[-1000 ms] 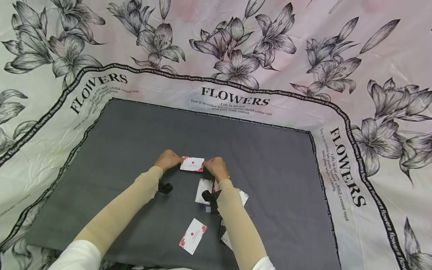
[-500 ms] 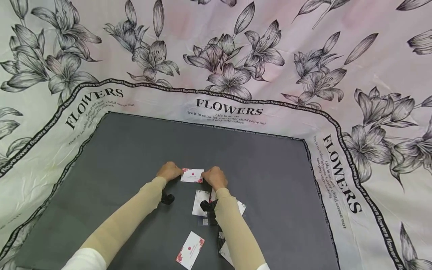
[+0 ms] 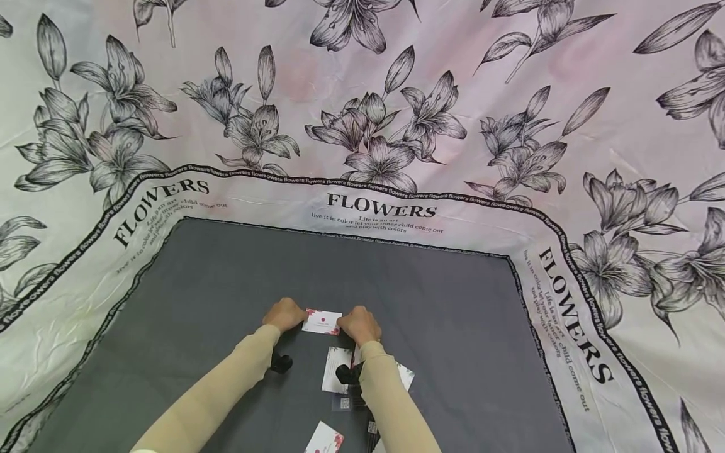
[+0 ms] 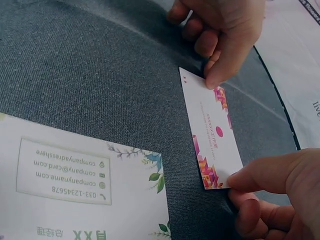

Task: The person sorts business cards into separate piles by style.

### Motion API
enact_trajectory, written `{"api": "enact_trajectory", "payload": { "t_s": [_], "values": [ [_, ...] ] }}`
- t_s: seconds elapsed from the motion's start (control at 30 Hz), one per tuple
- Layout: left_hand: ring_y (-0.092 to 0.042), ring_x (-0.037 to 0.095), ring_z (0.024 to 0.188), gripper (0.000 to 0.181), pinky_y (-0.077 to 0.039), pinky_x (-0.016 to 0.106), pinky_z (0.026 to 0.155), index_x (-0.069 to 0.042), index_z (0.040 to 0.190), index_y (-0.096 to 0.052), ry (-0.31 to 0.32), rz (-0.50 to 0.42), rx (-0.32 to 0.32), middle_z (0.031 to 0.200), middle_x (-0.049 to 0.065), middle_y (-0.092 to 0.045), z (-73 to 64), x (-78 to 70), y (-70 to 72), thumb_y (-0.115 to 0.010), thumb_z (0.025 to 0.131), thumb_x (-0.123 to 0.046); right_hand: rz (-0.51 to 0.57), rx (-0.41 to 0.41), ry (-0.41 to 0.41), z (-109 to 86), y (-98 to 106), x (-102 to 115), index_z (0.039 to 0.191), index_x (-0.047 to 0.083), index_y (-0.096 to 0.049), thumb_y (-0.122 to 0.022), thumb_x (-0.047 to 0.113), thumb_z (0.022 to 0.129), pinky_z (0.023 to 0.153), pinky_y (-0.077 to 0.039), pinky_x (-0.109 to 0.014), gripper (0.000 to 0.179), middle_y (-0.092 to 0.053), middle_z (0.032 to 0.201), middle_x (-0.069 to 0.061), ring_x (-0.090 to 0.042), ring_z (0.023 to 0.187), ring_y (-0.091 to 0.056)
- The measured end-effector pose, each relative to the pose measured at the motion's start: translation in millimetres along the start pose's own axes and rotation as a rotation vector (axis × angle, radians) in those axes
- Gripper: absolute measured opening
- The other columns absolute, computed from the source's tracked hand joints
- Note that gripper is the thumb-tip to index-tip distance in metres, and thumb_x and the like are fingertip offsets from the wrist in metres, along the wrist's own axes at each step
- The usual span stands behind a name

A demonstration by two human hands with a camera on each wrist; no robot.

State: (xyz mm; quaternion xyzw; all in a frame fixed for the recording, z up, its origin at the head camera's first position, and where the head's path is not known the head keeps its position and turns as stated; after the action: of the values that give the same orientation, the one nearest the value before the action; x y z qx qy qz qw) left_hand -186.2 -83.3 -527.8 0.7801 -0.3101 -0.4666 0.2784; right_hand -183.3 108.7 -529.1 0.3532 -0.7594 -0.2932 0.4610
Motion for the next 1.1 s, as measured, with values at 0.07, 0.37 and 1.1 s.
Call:
{"api": "enact_trajectory", "payload": {
  "t_s": [0.07, 0.37, 1.1],
  "values": [
    [-0.053, 0.023, 0.073, 0.025, -0.041, 0.037, 0.065, -0.002, 0.094, -0.076, 0.0, 0.003, 0.004, 0.086, 0.01, -0.068, 0.4, -1.5, -1.2, -0.066, 0.09, -0.025, -0.012, 0.003, -0.004, 0.3, 1.9, -0.2, 0.081, 0.011, -0.073, -0.071, 0.03, 0.083, 0.058, -0.041, -0.036, 0.019, -0.067, 0.078, -0.002, -0.018, 0.067, -0.054],
    [-0.06, 0.024, 0.082, 0.03, -0.05, 0.046, 0.075, -0.004, 0.1, -0.078, 0.023, 0.047, 0.002, 0.107, 0.015, -0.074, -0.9, -8.3, -8.4, -0.066, 0.091, -0.03, -0.045, -0.002, -0.011, -2.9, 4.2, -1.5, 0.077, 0.012, -0.07, -0.07, 0.029, 0.084, 0.058, -0.04, -0.036, 0.019, -0.063, 0.074, -0.002, -0.019, 0.065, -0.051],
    [-0.045, 0.01, 0.053, 0.009, -0.033, 0.027, 0.049, -0.014, 0.093, -0.071, -0.453, 0.05, 0.005, 0.063, -0.006, -0.054, -85.7, 2.1, -11.0, -0.067, 0.092, -0.022, -0.058, 0.004, 0.295, -90.2, 24.9, -35.4, 0.085, 0.019, -0.075, -0.066, 0.029, 0.09, 0.052, -0.035, -0.031, 0.014, -0.065, 0.069, 0.007, -0.011, 0.056, -0.048]
  ]
}}
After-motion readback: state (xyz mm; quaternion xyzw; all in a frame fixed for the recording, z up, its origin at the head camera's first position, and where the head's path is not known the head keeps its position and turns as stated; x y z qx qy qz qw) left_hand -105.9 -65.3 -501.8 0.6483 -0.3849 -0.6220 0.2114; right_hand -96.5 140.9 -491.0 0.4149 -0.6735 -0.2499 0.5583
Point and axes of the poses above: each hand's wrist, its own z-axis towards the middle knuckle, its own y-axis out of the back of the hand, x = y × z, the point moved 1 cm from there along z, towards the middle knuckle
